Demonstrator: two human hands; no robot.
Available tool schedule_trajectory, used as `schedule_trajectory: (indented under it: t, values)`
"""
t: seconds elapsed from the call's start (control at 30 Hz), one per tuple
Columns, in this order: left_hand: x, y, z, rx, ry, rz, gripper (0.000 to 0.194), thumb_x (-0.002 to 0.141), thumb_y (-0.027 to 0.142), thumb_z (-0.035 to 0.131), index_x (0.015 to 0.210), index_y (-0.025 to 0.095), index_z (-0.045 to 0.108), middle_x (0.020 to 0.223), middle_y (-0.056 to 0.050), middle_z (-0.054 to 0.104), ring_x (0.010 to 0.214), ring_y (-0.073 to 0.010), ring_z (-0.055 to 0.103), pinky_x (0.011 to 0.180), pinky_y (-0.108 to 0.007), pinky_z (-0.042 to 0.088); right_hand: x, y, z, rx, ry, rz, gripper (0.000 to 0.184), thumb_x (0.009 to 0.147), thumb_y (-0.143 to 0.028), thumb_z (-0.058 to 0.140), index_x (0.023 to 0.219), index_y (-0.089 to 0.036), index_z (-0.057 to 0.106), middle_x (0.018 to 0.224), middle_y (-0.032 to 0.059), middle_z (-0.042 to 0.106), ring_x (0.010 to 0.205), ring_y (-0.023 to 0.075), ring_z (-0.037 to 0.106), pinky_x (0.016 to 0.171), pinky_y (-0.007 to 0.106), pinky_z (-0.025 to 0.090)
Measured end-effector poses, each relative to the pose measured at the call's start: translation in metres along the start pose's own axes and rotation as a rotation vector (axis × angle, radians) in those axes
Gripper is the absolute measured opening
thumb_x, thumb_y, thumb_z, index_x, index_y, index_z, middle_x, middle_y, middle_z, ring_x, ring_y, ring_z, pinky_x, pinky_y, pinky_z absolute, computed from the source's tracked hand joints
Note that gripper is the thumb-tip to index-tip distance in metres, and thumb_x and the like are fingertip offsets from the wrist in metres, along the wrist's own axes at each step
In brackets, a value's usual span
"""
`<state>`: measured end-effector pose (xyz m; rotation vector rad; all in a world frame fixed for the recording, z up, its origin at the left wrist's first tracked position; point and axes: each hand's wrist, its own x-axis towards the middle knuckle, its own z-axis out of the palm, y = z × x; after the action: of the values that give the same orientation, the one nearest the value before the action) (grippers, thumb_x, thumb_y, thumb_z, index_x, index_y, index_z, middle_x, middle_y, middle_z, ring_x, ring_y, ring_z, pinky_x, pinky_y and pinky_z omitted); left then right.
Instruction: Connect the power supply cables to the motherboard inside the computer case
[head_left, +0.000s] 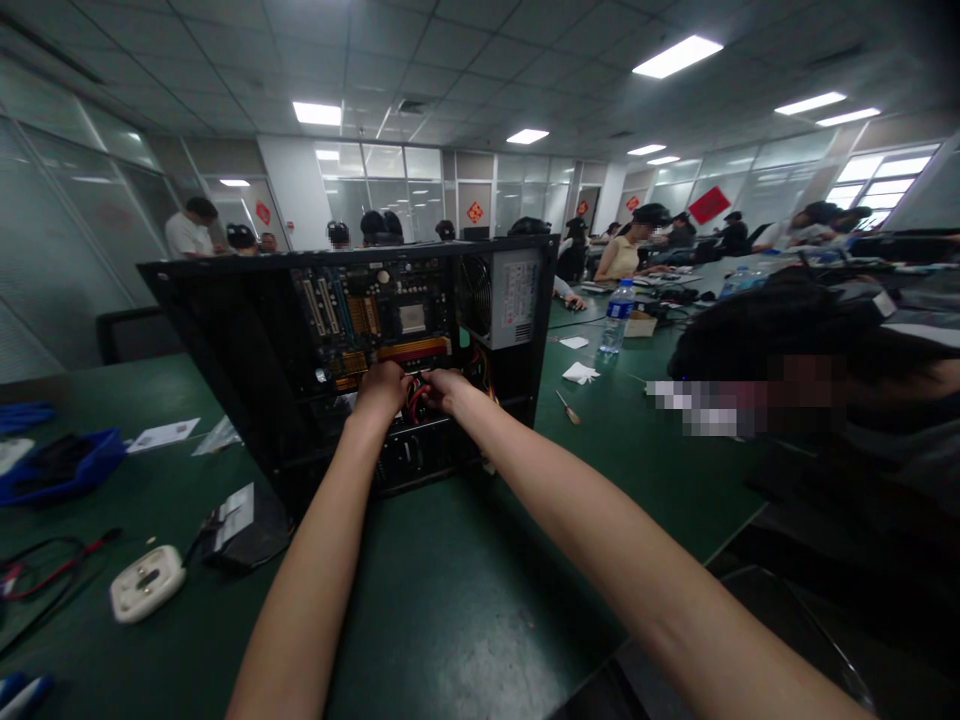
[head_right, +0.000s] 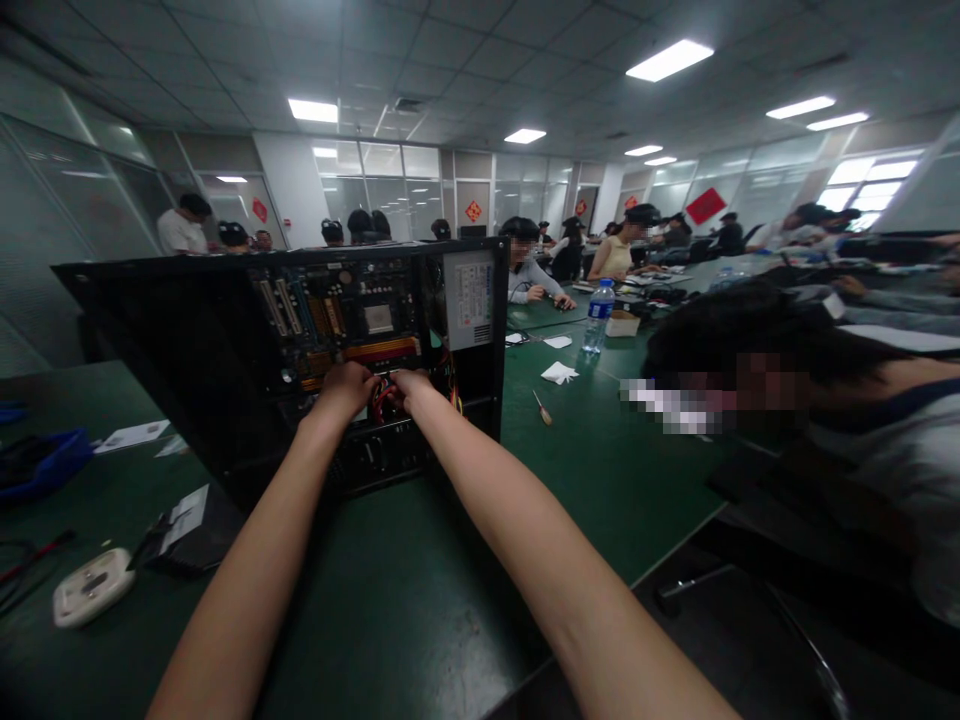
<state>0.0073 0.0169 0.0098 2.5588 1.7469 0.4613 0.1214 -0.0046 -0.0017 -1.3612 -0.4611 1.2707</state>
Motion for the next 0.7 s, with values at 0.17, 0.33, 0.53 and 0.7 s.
schedule_trajectory:
  t: [0.17,0.33,0.53,0.7]
  values:
    - [-0.002,-0.001,0.000,-0.034,-0.001,-0.009,0.030,0.096,0.031,0.053,0.100,0.015,0.078,0.105,-0.018,0.076,0.101,-0.0279,0.071,0.086,-0.031,0.050,-0.002,0.001,0.000,-0.027,-0.019,-0.009,0.025,0.098,-0.009,0.054,0.076,-0.018,0.048,0.052,-0.0078,0.046,0.041,0.0037,0.044,0.046,0.016,0.046]
    - [-0.009,0.004,-0.004,-0.024,0.028,-0.045,0.031,0.096,0.034,0.053,0.102,0.016,0.078,0.107,-0.019,0.075,0.102,-0.0305,0.071,0.085,-0.035,0.051,0.000,0.001,0.001,-0.072,-0.016,-0.039,0.022,0.097,-0.010,0.055,0.079,-0.018,0.048,0.051,-0.0088,0.046,0.040,0.0033,0.044,0.048,0.016,0.049]
    - [-0.012,0.007,-0.007,0.003,0.036,-0.044,0.033,0.096,0.036,0.052,0.102,0.016,0.078,0.108,-0.020,0.075,0.102,-0.0314,0.071,0.082,-0.035,0.052,-0.002,0.002,0.004,-0.223,-0.003,-0.117,0.011,0.099,-0.012,0.051,0.089,-0.017,0.050,0.051,-0.0098,0.046,0.040,0.0040,0.046,0.051,0.017,0.053]
    - [-0.009,0.006,-0.007,0.002,0.023,-0.035,0.031,0.096,0.033,0.053,0.102,0.017,0.078,0.107,-0.019,0.075,0.101,-0.0291,0.071,0.082,-0.032,0.051,0.000,0.002,0.000,-0.498,-0.024,-0.245,0.017,0.100,-0.011,0.042,0.092,-0.014,0.057,0.058,-0.0023,0.056,0.046,0.0098,0.057,0.055,0.023,0.055]
